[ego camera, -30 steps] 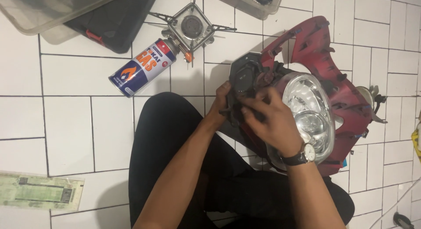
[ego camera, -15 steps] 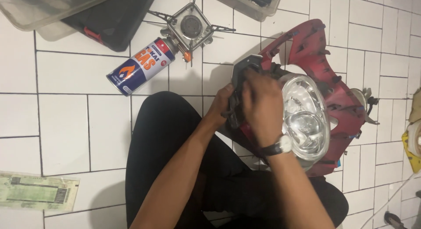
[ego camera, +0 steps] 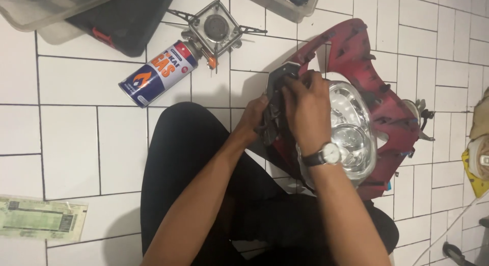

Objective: Assembling a motorcycle headlight component into a plastic fairing housing while sitting on the floor.

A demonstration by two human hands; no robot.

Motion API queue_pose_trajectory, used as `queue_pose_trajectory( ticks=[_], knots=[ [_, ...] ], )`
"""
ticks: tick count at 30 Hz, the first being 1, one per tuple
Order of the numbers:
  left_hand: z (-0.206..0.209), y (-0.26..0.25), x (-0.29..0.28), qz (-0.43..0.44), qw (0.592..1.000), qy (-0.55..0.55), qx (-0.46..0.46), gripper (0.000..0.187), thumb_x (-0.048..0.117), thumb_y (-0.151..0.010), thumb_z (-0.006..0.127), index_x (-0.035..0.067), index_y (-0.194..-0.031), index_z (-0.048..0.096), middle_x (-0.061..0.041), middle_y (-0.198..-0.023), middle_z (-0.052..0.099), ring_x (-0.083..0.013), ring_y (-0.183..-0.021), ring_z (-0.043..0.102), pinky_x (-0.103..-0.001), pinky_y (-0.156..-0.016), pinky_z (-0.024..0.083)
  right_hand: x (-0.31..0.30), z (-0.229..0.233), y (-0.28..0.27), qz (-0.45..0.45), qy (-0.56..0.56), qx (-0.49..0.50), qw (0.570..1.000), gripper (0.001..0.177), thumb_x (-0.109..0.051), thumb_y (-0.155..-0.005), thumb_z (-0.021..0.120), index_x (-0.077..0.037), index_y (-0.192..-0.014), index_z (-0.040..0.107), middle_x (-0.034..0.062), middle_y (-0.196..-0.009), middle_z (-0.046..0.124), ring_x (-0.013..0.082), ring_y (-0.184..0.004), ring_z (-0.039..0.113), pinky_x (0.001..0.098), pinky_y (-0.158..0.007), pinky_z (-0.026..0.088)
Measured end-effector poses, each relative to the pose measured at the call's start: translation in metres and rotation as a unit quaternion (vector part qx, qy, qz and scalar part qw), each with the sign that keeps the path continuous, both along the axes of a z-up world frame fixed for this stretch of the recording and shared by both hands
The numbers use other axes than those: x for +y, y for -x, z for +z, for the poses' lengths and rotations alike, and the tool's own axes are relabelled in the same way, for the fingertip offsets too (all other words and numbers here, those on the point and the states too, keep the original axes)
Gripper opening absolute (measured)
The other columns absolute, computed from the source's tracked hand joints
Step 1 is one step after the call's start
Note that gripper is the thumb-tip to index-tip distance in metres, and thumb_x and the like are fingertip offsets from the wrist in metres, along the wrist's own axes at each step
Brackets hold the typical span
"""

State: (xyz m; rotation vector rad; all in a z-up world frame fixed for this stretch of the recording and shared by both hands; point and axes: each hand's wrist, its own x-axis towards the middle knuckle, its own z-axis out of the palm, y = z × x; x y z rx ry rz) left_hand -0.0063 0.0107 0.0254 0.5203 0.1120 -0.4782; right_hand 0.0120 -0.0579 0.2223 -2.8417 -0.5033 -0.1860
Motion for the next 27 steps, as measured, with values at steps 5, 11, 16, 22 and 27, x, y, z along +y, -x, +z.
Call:
queue_pose_trajectory(
  ticks=[5, 11, 16, 22, 27],
  knots=[
    [-0.036, -0.007, -0.02, 0.032, 0.999, 0.011, 0.037, 0.051, 0.047, -0.106, 0.047, 0.001, -0.122, 0.061, -0.008, -0.099, 0.069, -0.0163, -0.085, 0.066, -0.034, -0.076, 0.055, -0.002, 0.003, 0.014, -0.027, 0.017, -0.004, 0.999, 0.017, -0.007, -0.095, 0.07, -0.001, -0.11, 0.073, 0.0241, -0.106, 0.061, 0.0437, -0.102, 0.058, 0.0494, -0.088, 0.048],
    [0.01, -0.012, 0.007, -0.057, 0.989, 0.133, -0.032, 0.083, 0.074, -0.095, 0.035, -0.002, -0.11, 0.065, -0.02, -0.076, 0.069, -0.0312, -0.056, 0.07, -0.042, -0.051, 0.059, -0.036, 0.029, 0.021, -0.097, -0.171, 0.19, 0.962, 0.022, -0.015, -0.097, 0.066, -0.003, -0.114, 0.072, 0.0135, -0.111, 0.069, 0.0256, -0.104, 0.067, 0.0365, -0.092, 0.051],
    [0.039, -0.007, 0.025, -0.076, 0.994, 0.082, 0.012, 0.094, 0.081, -0.092, 0.029, -0.004, -0.115, 0.063, -0.022, -0.081, 0.069, -0.032, -0.059, 0.068, -0.042, -0.054, 0.058, -0.079, 0.001, 0.029, -0.299, -0.357, 0.261, 0.846, 0.029, -0.023, -0.103, 0.054, -0.006, -0.122, 0.067, 0.0023, -0.113, 0.071, 0.0113, -0.104, 0.064, 0.0261, -0.092, 0.049],
    [0.055, -0.005, 0.032, -0.068, 0.997, 0.039, -0.019, 0.096, 0.08, -0.092, 0.023, -0.003, -0.116, 0.065, -0.02, -0.083, 0.069, -0.0279, -0.065, 0.069, -0.038, -0.058, 0.057, -0.054, 0.009, 0.028, -0.263, -0.438, 0.299, 0.806, 0.026, -0.021, -0.106, 0.063, 0.004, -0.104, 0.065, 0.005, -0.091, 0.066, 0.0129, -0.08, 0.059, 0.0293, -0.072, 0.049],
    [0.055, -0.005, 0.032, -0.058, 0.997, 0.01, -0.041, 0.099, 0.08, -0.091, 0.017, -0.003, -0.114, 0.065, -0.019, -0.083, 0.07, -0.027, -0.065, 0.069, -0.037, -0.059, 0.058, -0.033, 0.018, 0.023, -0.163, -0.326, 0.247, 0.898, 0.016, -0.013, -0.099, 0.066, 0.0, -0.108, 0.068, 0.0018, -0.091, 0.069, 0.0093, -0.083, 0.061, 0.0265, -0.075, 0.051]
  ],
)
